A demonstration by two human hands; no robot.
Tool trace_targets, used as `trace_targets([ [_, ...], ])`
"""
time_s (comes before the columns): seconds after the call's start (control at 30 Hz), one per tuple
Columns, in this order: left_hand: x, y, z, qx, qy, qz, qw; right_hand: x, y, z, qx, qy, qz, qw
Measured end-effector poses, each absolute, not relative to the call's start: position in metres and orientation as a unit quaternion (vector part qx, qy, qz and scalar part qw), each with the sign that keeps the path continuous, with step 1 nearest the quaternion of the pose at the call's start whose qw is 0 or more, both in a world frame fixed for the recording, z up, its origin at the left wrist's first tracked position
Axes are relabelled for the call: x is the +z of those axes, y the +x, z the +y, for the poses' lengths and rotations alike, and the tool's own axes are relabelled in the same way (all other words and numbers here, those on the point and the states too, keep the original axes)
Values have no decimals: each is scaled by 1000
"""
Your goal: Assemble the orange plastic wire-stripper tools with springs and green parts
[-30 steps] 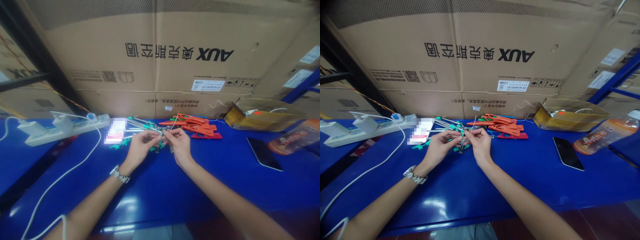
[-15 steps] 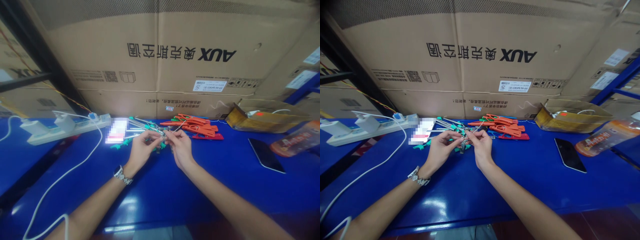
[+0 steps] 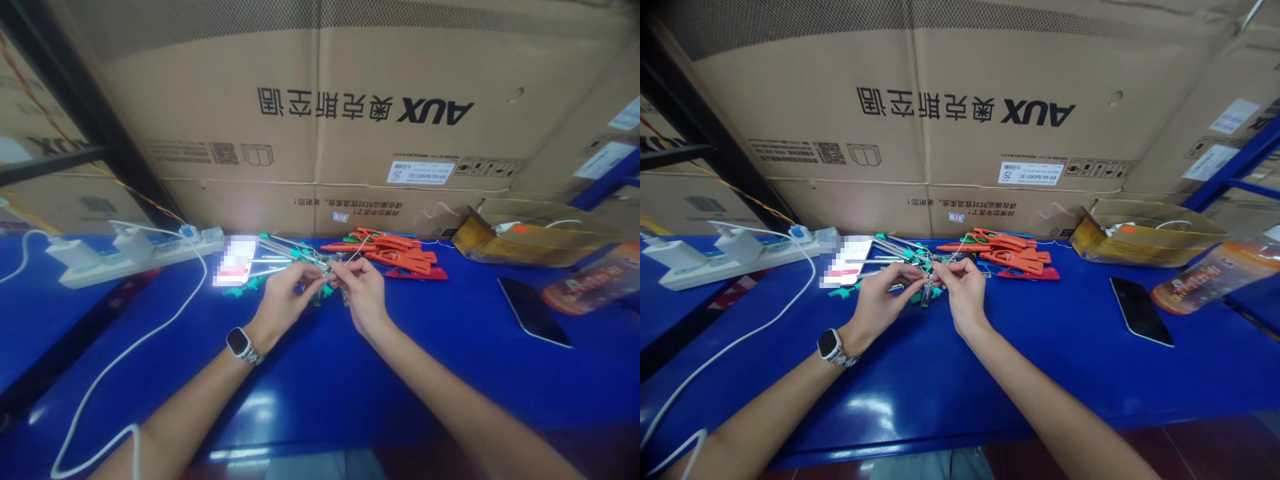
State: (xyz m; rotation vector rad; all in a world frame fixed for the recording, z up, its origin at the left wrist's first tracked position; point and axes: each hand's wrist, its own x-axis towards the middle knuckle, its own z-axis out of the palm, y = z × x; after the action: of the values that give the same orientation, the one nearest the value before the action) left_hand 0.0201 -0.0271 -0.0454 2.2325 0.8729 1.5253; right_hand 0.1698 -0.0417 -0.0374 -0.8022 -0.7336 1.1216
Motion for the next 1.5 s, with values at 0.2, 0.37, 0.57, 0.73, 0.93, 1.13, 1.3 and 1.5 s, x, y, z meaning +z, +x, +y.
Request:
trace_targets([
  [0.2,-45,18,-26,516,789,298,151,-37,170,-42,491,-362,-351,710],
  [0.37,-42,24,-25,503,710,368,328,-38,173,-41,461,-381,-362,715],
  [0.57,-38,30,-24,512,471,367,617,-41,171,-41,442,-386,-380,715],
  [0.73,-37,35,-28,488,360,359,710,-40,170,-42,427,-387,-391,718],
  [0.93,-40,39,-29,478,337,355,729,-39,169,-42,423,-390,-393,717],
  [1.13,-40,45,-32,499,300,357,730,-42,167,-43,413,-393,-404,715],
  [1.3,-41,47,-34,498,306,357,729,-45,167,-41,390,-399,-408,723],
  [1.5,-39,35,-28,485,504,349,624,-37,176,-39,453,-387,-368,714],
])
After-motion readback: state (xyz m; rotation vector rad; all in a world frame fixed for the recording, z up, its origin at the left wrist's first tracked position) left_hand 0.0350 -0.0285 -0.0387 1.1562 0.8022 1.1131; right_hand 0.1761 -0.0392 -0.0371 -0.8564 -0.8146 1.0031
